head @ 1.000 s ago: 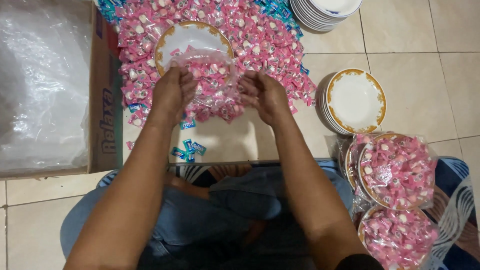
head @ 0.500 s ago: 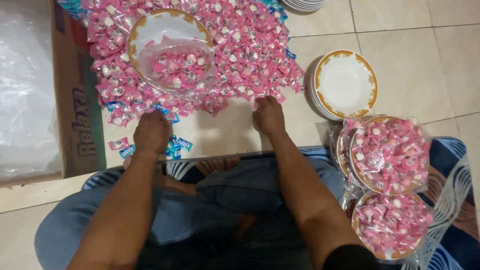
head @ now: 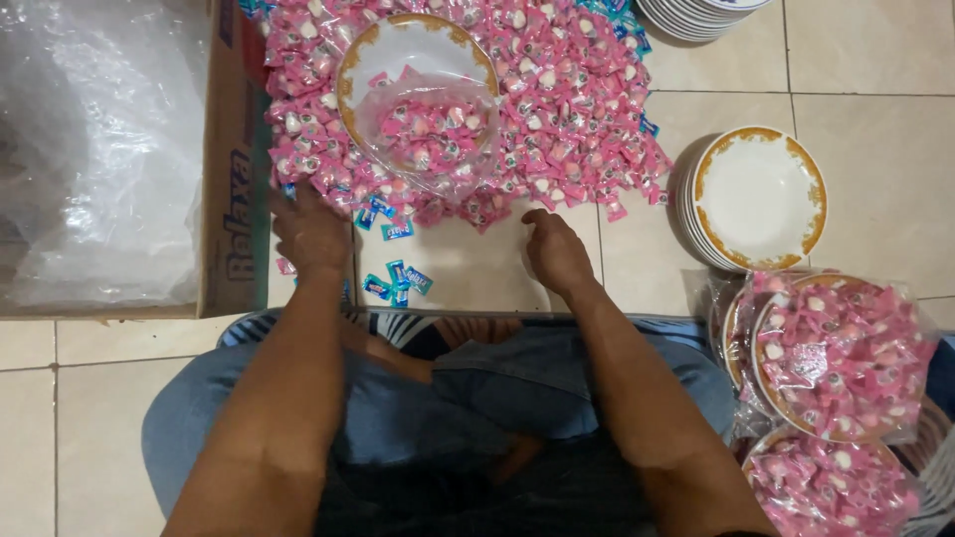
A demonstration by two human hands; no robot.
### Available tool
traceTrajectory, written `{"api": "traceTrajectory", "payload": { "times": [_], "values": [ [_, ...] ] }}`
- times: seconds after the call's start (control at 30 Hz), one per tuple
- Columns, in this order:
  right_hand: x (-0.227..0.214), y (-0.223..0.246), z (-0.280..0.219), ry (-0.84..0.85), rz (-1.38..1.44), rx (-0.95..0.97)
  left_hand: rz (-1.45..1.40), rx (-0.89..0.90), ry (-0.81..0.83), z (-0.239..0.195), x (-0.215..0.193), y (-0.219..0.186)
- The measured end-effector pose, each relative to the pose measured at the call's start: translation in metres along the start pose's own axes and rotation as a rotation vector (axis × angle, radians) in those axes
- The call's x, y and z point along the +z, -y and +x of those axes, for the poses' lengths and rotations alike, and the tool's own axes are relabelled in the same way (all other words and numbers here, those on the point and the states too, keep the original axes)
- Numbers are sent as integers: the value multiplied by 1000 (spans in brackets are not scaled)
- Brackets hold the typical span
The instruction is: The person sits on the floor and sorts individually wrapped pink candies from a large pile into a plate lined with plastic wrap. They then place the filled plate onto a stack of similar plates.
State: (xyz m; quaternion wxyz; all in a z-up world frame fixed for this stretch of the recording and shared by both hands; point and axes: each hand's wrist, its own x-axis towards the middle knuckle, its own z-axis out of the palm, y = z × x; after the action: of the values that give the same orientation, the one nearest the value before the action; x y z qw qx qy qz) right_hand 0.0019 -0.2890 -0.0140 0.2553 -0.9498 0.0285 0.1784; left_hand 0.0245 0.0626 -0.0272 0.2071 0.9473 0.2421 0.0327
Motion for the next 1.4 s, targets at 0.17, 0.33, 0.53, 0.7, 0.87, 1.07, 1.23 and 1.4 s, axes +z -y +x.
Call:
{"api": "traceTrajectory", "payload": {
  "times": [0.17,0.33,0.53,0.7,0.87,1.07,1.23,1.4],
  "values": [
    [7,-14,3,6,-8,-18,-53,198,210,6,51,22],
    [-5,-8,-5,-4,97,2,-103,177,427,5,25,4],
    [-5,-9,-3,-58,139,4,-348,-65,440,16,13,2],
    [-24,48,-23,82,-194,-135,-451,-195,378,-15,-66,-47],
    [-34,91,-44,233,-234,-191,-258,-225,342,12,-28,-5],
    [-16,75,-27,245,-230,-180,82,-52,507,-5,-33,-4],
    [42,16,-8,-186,-351,-529,157,-19,510,-12,-31,-8],
    [43,10,-3,29,-399,-383,180,59,514,-19,-17,-8]
  ]
}}
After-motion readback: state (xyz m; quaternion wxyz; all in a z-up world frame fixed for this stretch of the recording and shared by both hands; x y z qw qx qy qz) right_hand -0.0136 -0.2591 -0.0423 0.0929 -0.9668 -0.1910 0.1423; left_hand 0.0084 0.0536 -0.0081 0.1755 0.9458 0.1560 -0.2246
